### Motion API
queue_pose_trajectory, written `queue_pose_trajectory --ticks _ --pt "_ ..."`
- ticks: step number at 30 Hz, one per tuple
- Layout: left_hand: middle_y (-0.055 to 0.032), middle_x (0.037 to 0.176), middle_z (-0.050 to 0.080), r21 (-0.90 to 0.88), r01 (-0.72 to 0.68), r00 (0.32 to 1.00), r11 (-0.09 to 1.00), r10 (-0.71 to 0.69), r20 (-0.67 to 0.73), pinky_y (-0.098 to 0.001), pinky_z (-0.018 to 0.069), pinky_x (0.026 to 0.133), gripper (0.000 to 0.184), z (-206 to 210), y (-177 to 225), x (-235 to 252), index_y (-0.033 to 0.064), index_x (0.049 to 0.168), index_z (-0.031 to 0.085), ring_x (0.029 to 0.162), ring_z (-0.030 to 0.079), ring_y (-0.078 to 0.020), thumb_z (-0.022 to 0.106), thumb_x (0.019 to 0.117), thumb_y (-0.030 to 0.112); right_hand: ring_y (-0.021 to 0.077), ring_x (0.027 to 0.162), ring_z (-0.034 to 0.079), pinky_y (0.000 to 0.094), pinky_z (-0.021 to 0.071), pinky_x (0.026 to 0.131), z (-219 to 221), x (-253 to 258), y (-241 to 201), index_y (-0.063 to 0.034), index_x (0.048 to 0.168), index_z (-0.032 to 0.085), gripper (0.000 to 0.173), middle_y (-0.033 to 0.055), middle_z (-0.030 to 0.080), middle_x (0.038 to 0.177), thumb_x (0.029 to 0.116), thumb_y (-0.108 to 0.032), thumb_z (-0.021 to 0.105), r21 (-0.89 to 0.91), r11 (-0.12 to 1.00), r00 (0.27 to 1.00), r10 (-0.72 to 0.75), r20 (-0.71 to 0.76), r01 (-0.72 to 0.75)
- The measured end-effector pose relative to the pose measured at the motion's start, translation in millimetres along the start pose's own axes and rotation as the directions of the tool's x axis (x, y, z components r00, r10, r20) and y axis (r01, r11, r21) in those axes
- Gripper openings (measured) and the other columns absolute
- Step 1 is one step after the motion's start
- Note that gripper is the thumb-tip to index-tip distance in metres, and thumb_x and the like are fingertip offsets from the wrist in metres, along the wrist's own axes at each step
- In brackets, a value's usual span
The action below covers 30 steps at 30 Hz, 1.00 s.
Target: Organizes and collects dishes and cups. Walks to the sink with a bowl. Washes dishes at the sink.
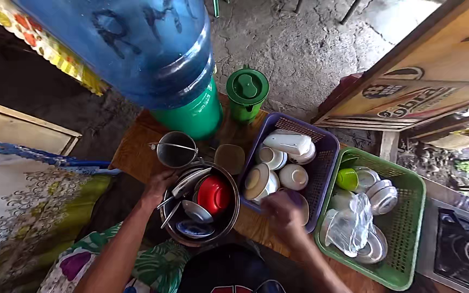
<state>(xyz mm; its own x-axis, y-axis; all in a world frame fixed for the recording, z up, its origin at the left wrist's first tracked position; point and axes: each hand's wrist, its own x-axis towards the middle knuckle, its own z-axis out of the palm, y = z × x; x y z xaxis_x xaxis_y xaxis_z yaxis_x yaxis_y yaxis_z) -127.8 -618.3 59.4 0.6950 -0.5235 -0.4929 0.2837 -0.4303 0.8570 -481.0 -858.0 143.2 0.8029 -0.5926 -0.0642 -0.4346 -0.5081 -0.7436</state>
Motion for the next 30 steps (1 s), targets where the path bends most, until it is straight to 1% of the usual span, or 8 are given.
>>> queue_pose_trajectory --ticks 2,4,7,10,16,20,23,30 --pt "-0.0102 0.109 0.074 -0.009 -0.009 1.0 1.0 0.01 0.01 -0.0338 0.059 0.088 0.022 0.3 -1.6 0.4 -0.0006 0.119 0.071 0.097 0.071 -0.0146 0.062 0.0989 0.005 0.0192 0.088 0.074 0.0442 0.0637 0.073 67.2 -10.0 -46.7 -0.0169 0.101 0.079 0.013 0.0039 0.075 0.105 0.0952 -0.023 0.069 0.0 0.983 0.968 -0.183 0.17 0.186" --pt "-0.0106 0.108 0.074 -0.011 -0.02 1.0 1.0 0.02 0.014 -0.0344 0.0588 0.088 0.021 0.0 -3.0 1.2 -0.0011 0.117 0.071 0.096 0.071 -0.015 0.063 0.0985 0.005 0.0262 0.09 0.074 0.0477 0.0622 0.071 120.1 -12.5 -69.7 -0.0152 0.108 0.077 0.02 0.0098 0.072 0.112 0.0935 -0.028 0.071 0.0 0.964 0.91 -0.251 0.33 0.265" --pt "-0.011 0.107 0.075 -0.019 -0.022 1.0 1.0 0.022 0.009 -0.034 0.0589 0.087 0.021 -1.2 -1.9 2.3 -0.0012 0.117 0.072 0.096 0.071 -0.0151 0.064 0.0973 0.003 0.0362 0.113 0.065 0.0518 0.0582 0.083 153.7 1.1 -91.0 -0.0143 0.145 0.056 0.064 0.0181 0.056 0.142 0.089 -0.038 0.075 -0.131 0.972 0.836 -0.092 0.541 0.192" --pt "-0.01 0.108 0.075 -0.004 -0.03 1.0 1.0 0.03 0.01 -0.0337 0.0585 0.088 0.02 -1.7 -3.7 2.7 -0.0002 0.116 0.073 0.096 0.071 -0.0144 0.065 0.0971 0.004 0.0363 0.116 0.064 0.0508 0.0576 0.086 163.5 11.4 -99.4 -0.0105 0.154 0.046 0.07 0.0192 0.055 0.142 0.0926 -0.036 0.07 -0.233 0.961 0.856 -0.005 0.517 0.147" --pt "-0.01 0.107 0.075 -0.007 -0.055 0.998 0.998 0.055 0.026 -0.0343 0.0586 0.088 0.02 -1.6 -7.6 2.5 0.0011 0.115 0.073 0.096 0.071 -0.0144 0.066 0.0971 0.006 0.0356 0.113 0.065 0.0506 0.0577 0.082 172.8 21.6 -110.4 -0.0076 0.135 0.059 0.05 0.019 0.059 0.132 0.0904 -0.027 0.07 -0.29 0.955 0.874 0.088 0.477 0.062" --pt "-0.0103 0.105 0.075 -0.022 -0.056 0.998 0.998 0.056 0.022 -0.0345 0.0582 0.087 0.019 -0.7 -8.1 3.0 0.0 0.113 0.073 0.094 0.07 -0.0148 0.065 0.0969 0.004 0.0387 0.119 0.06 0.0538 0.054 0.089 180.9 18.1 -118.1 -0.0065 0.131 0.062 0.041 0.0203 0.059 0.134 0.094 -0.023 0.067 -0.338 0.93 0.821 0.077 0.566 0.146" --pt "-0.0107 0.105 0.075 -0.04 -0.051 0.999 0.998 0.052 0.016 -0.0346 0.0589 0.086 0.018 0.4 -8.5 3.9 0.0 0.113 0.073 0.093 0.071 -0.0153 0.066 0.0967 0.004 0.0362 0.117 0.062 0.0524 0.0502 0.093 189.6 12.4 -108.5 -0.0064 0.122 0.065 0.03 0.0163 0.069 0.118 0.0951 -0.019 0.063 -0.313 0.918 0.823 -0.025 0.568 0.244" --pt "-0.01 0.103 0.075 -0.031 -0.042 0.999 0.999 0.043 0.011 -0.0332 0.0586 0.084 0.019 1.3 -4.1 0.5 -0.001 0.113 0.072 0.091 0.07 -0.0137 0.066 0.0968 0.004 0.0272 0.095 0.07 0.048 0.0552 0.083 129.0 -8.2 -101.5 -0.007 0.099 0.073 0.025 0.0085 0.074 0.092 0.0832 -0.027 0.075 -0.047 0.977 0.958 -0.193 0.213 0.207"
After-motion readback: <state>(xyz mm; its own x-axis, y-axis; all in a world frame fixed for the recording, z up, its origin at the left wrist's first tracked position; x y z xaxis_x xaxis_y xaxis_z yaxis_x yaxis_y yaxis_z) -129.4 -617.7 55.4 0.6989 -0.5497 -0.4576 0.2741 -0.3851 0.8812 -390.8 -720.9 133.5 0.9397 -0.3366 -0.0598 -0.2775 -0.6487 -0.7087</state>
